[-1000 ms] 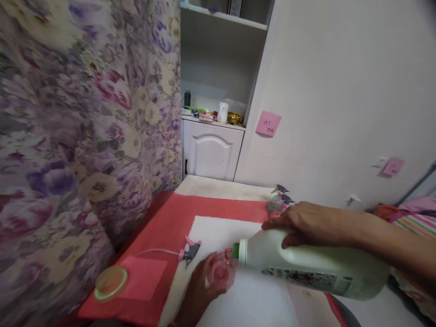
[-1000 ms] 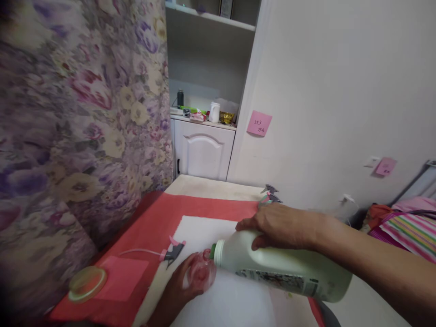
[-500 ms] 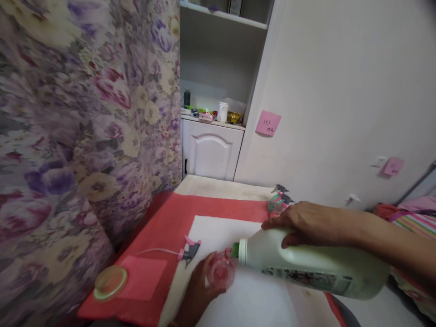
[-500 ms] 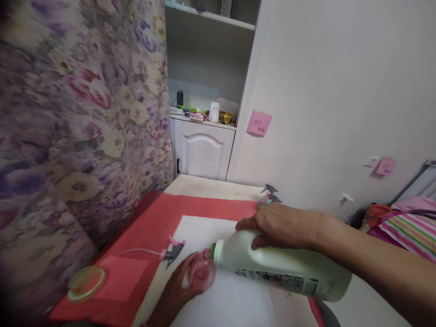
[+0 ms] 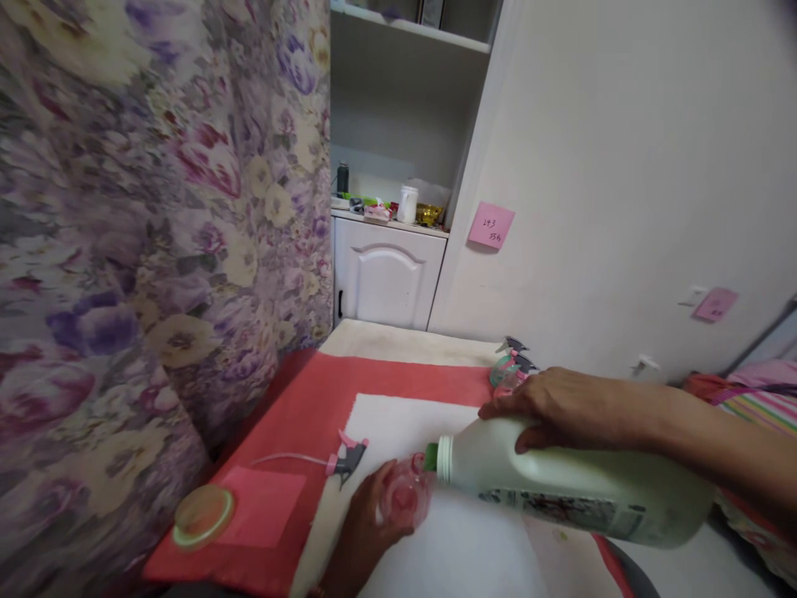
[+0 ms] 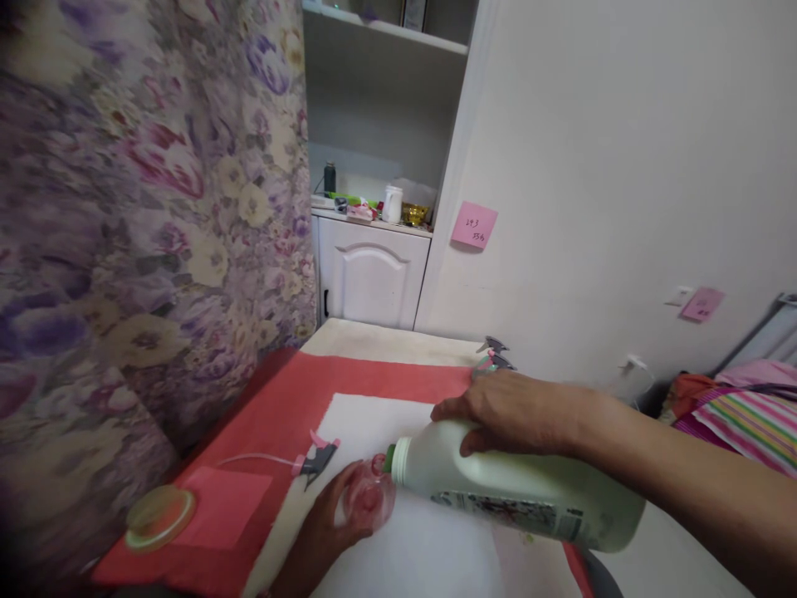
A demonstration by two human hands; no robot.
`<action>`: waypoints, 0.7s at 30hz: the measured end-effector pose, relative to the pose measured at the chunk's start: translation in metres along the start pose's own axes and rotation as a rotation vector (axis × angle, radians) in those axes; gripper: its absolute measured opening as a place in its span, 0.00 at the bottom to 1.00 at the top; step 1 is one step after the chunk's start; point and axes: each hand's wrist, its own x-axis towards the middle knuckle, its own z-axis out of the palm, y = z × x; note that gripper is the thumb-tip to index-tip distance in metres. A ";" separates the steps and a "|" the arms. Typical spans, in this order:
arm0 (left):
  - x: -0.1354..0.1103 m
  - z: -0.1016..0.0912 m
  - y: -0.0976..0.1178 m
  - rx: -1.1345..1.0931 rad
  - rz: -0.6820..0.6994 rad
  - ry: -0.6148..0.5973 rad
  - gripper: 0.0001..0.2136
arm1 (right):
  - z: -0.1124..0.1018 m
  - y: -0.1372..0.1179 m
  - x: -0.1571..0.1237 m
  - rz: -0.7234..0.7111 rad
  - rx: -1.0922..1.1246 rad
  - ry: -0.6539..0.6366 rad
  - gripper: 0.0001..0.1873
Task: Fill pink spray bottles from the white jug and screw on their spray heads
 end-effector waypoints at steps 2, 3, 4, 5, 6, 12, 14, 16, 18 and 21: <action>0.000 0.001 -0.003 -0.011 -0.010 0.007 0.37 | 0.000 0.000 0.000 -0.003 0.005 -0.004 0.20; 0.000 0.002 -0.004 -0.018 -0.013 0.017 0.37 | -0.001 -0.001 0.000 -0.004 0.008 -0.004 0.20; 0.000 0.003 -0.005 -0.028 -0.013 0.026 0.37 | -0.001 -0.001 0.000 -0.003 0.010 -0.003 0.20; -0.001 0.004 -0.005 -0.037 -0.011 0.031 0.37 | -0.001 -0.002 0.000 0.000 0.011 -0.005 0.20; -0.001 0.004 -0.005 -0.044 -0.009 0.033 0.37 | -0.002 -0.002 0.000 0.005 0.010 -0.008 0.20; -0.001 -0.001 0.001 -0.023 -0.026 0.027 0.37 | -0.003 -0.006 0.000 0.030 0.003 -0.024 0.20; 0.000 -0.002 0.001 -0.026 -0.023 0.000 0.36 | -0.002 -0.005 0.000 0.026 -0.001 -0.024 0.20; 0.000 -0.002 0.000 -0.040 -0.015 0.002 0.36 | -0.002 -0.004 0.000 0.017 -0.005 -0.019 0.20; 0.001 -0.001 -0.002 -0.044 -0.003 0.009 0.36 | -0.001 -0.003 0.000 0.011 -0.005 -0.011 0.20; 0.000 0.000 -0.004 -0.002 0.005 0.024 0.37 | -0.001 -0.002 0.001 0.008 -0.005 -0.006 0.20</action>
